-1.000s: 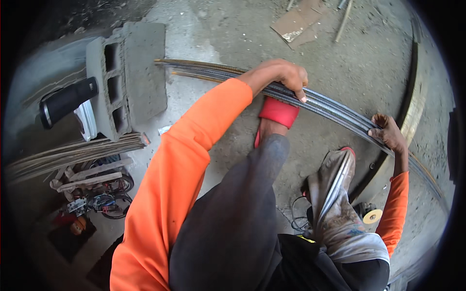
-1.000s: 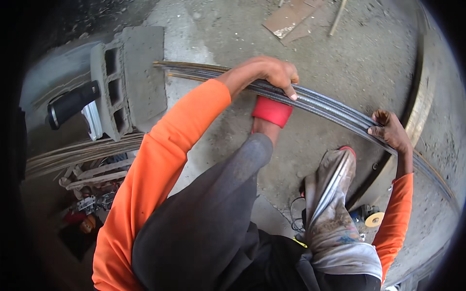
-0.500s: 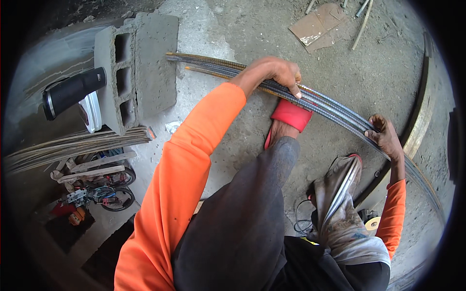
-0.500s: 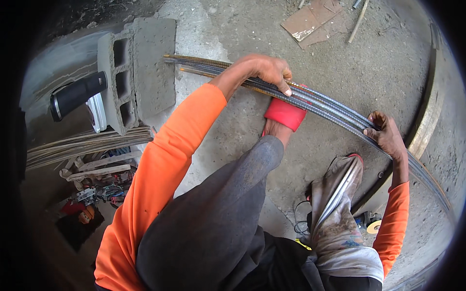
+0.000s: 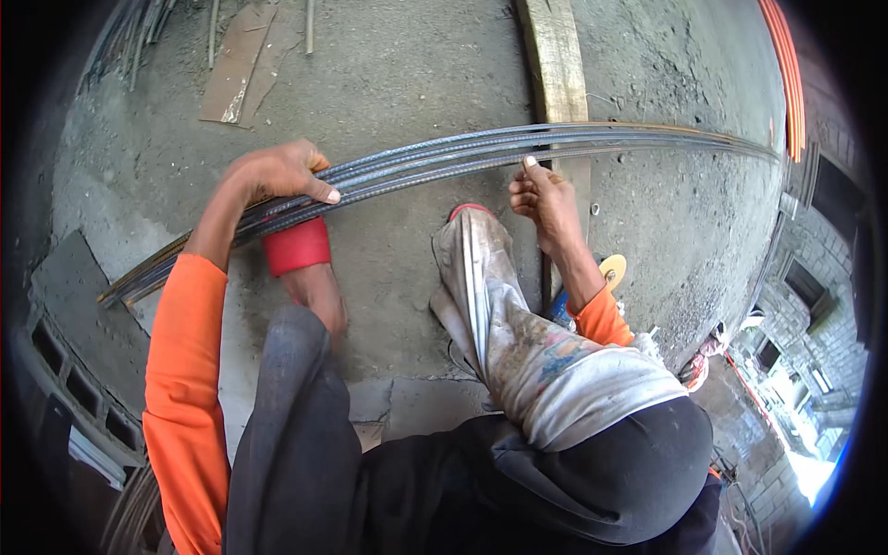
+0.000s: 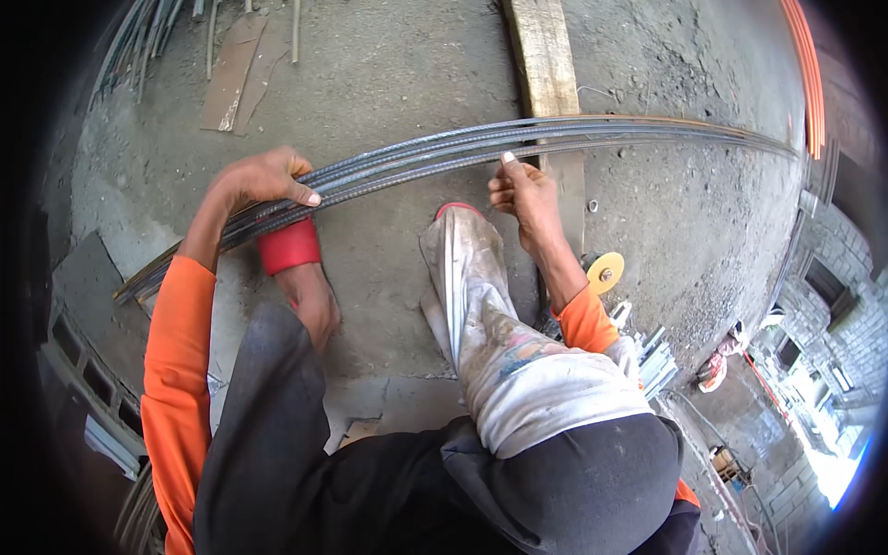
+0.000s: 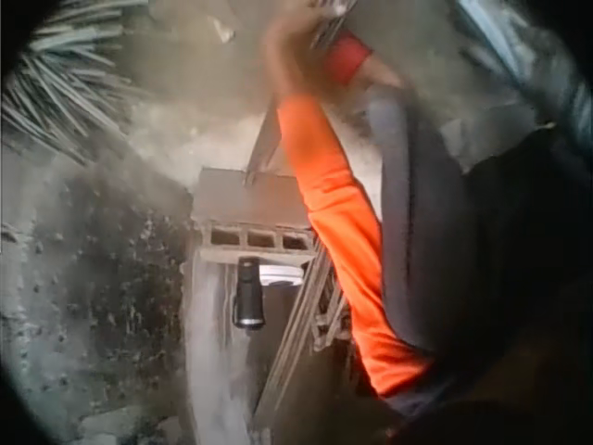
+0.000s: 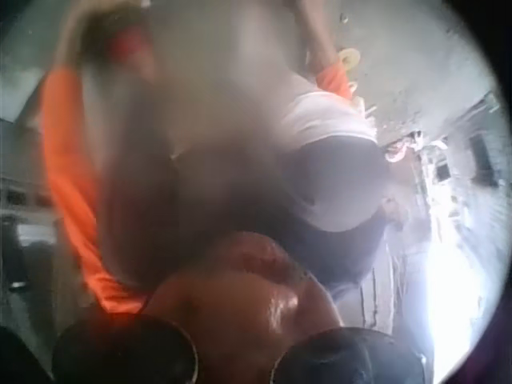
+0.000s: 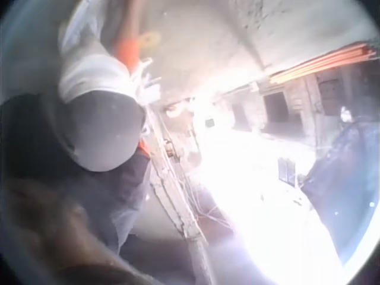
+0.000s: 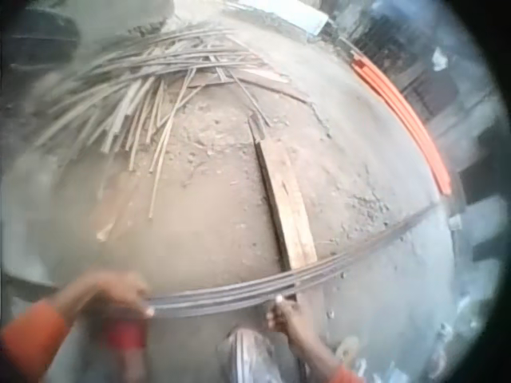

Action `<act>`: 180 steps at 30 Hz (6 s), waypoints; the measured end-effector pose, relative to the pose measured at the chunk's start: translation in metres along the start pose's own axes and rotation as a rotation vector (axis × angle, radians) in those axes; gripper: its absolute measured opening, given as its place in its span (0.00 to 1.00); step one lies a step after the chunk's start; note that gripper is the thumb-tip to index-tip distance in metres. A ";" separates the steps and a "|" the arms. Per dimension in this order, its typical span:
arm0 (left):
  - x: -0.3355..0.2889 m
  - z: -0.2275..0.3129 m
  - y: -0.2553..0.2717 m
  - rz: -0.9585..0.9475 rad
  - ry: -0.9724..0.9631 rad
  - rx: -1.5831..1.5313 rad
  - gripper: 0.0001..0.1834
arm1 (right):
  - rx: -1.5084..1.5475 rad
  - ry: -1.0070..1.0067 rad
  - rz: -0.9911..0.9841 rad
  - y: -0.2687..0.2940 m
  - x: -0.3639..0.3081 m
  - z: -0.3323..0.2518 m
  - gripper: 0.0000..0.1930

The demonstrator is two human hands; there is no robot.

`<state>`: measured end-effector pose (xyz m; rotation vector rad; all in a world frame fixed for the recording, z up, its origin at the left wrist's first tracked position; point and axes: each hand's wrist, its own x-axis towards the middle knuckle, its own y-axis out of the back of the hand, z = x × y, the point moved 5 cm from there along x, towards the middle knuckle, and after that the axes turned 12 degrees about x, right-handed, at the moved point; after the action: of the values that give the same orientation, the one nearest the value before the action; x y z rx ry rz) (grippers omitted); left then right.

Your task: The person uses an angle grinder to cut a bundle of steel rods on a construction site. After cutting, they separate the rods and arrange them on the ground.

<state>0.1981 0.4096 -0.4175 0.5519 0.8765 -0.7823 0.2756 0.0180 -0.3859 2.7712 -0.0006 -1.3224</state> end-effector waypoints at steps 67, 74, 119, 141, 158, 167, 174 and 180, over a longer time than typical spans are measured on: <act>0.006 -0.016 -0.012 -0.009 -0.057 0.087 0.31 | 0.412 -0.065 -0.229 -0.034 0.033 0.067 0.14; 0.005 -0.014 -0.013 0.051 -0.061 0.117 0.30 | 0.410 -0.070 -0.202 -0.037 0.033 0.074 0.14; -0.015 -0.032 -0.012 -0.036 -0.030 0.082 0.29 | 0.441 0.105 -0.096 0.038 0.078 0.049 0.13; -0.020 -0.026 -0.009 0.007 -0.025 -0.129 0.19 | 0.582 -0.041 -0.180 0.009 0.029 0.041 0.13; -0.014 -0.023 -0.012 0.033 -0.028 -0.163 0.15 | 0.392 -0.074 -0.060 0.011 0.022 0.024 0.18; -0.019 -0.032 -0.007 0.101 -0.056 -0.063 0.22 | 0.236 -0.063 -0.235 0.010 0.030 0.025 0.14; -0.021 -0.038 -0.007 0.147 -0.067 0.048 0.28 | 0.730 -0.124 -0.458 -0.003 0.038 0.049 0.05; -0.017 -0.032 -0.008 0.111 -0.071 0.052 0.32 | 0.505 0.044 -0.283 0.039 0.060 0.057 0.10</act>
<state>0.1701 0.4338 -0.4218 0.6100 0.7551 -0.7211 0.2702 -0.0267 -0.4651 3.3251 0.0734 -1.4984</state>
